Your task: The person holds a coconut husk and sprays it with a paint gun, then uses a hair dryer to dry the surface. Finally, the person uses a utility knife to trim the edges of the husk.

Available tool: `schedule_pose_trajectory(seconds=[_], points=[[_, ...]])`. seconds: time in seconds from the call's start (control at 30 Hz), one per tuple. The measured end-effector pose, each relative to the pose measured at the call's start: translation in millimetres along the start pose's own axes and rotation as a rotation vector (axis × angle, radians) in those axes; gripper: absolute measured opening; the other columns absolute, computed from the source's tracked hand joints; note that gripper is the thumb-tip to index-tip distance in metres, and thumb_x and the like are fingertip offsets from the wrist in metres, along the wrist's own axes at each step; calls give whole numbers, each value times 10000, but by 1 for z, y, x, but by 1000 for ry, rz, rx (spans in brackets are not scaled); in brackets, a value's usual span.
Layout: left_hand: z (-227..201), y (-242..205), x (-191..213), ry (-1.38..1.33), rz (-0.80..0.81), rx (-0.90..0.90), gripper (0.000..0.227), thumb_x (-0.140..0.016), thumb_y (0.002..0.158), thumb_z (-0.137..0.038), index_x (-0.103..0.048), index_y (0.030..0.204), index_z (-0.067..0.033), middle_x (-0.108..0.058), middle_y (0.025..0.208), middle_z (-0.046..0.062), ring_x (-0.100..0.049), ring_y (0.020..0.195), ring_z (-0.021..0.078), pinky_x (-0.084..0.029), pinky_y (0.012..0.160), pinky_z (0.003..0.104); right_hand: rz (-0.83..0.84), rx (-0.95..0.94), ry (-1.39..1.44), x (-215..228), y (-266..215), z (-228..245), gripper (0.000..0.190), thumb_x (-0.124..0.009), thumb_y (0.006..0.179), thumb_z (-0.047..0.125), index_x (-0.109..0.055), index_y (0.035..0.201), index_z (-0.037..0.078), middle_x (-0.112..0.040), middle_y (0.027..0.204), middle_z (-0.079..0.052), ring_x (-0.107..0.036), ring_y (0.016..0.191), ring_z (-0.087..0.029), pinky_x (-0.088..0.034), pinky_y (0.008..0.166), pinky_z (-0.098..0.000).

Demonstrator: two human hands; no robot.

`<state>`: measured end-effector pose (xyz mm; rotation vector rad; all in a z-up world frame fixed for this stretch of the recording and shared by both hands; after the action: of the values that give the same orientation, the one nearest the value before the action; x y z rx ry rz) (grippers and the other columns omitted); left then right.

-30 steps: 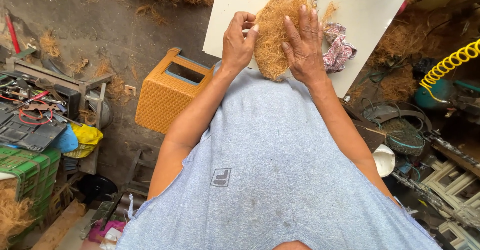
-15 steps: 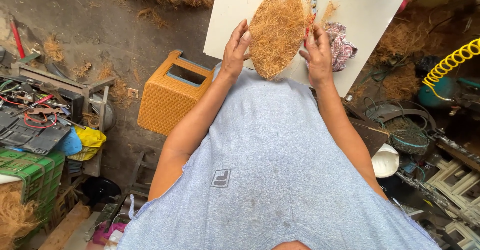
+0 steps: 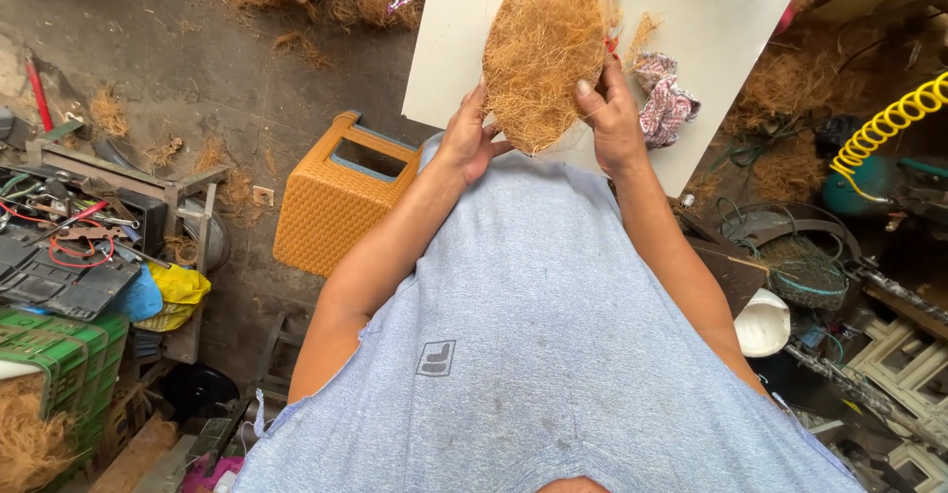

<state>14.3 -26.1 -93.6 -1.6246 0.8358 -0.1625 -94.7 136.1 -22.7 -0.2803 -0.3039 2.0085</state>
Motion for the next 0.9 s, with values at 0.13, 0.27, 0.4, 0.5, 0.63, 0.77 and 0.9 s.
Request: schedule_pose_trajectory(seconds=[0.13, 0.27, 0.4, 0.5, 0.63, 0.77, 0.9], points=[[-13, -7, -23, -156, 80, -51, 615, -657, 850, -484, -606, 1376, -169, -653, 1377, 70, -602, 1223, 254, -555, 967, 543, -47, 126, -46, 7, 16, 18, 645, -563, 1079, 308, -303, 1584, 3, -352, 1646, -181, -319, 1547, -306, -239, 1294, -429], [-2, 9, -32, -284, 150, 31, 723, -675, 807, -534, -572, 1349, -66, -578, 1342, 149, -586, 1177, 341, -532, 988, 536, -90, 167, 92, 4, 25, 35, 568, -538, 1092, 246, -335, 1570, 15, -389, 1623, -179, -371, 1517, -323, -304, 1275, -438], [-15, -8, -63, -272, 408, 17, 677, -630, 848, -642, -618, 1318, -155, -672, 1321, 135, -626, 1166, 306, -545, 934, 487, -119, 155, 62, 1, 26, 33, 602, -523, 1095, 279, -307, 1575, -14, -356, 1640, -193, -331, 1538, -310, -259, 1294, -409], [-20, -1, -66, -375, 424, 1, 700, -654, 866, -594, -590, 1380, -124, -646, 1373, 162, -618, 1247, 324, -524, 1055, 502, -207, 27, 337, -1, 21, 31, 545, -552, 1039, 224, -418, 1553, 105, -605, 1392, -93, -686, 999, -192, -478, 452, -219], [-22, 7, -66, -373, 396, -39, 664, -671, 858, -600, -615, 1324, -130, -677, 1305, 141, -641, 1180, 310, -550, 987, 475, -245, 289, 175, -10, 11, 72, 538, -527, 1053, 223, -345, 1535, 67, -440, 1579, -157, -464, 1044, -218, -428, 866, -346], [-26, 12, -63, -376, 349, -90, 620, -691, 848, -608, -646, 1252, -139, -717, 1218, 114, -672, 1094, 291, -584, 900, 441, -407, 470, -192, -15, -6, 117, 280, -653, 1060, 282, -526, 1167, 56, -415, 1480, -162, -455, 1408, -307, -633, 940, -342], [-30, 12, -67, -371, 376, -107, 649, -663, 860, -624, -636, 1283, -133, -707, 1261, 136, -657, 1159, 301, -561, 972, 455, -412, 535, -303, -24, -4, 131, 332, -700, 1039, 336, -585, 1123, 35, -410, 1431, -161, -418, 1412, -316, -587, 1079, -533]])
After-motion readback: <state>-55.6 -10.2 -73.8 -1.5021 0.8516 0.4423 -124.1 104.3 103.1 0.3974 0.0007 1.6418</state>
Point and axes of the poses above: each hand's wrist, its own y-axis towards the middle knuckle, its own x-axis out of the back of the hand, z = x × y, the point moved 8 cm from there along y, towards the middle knuckle
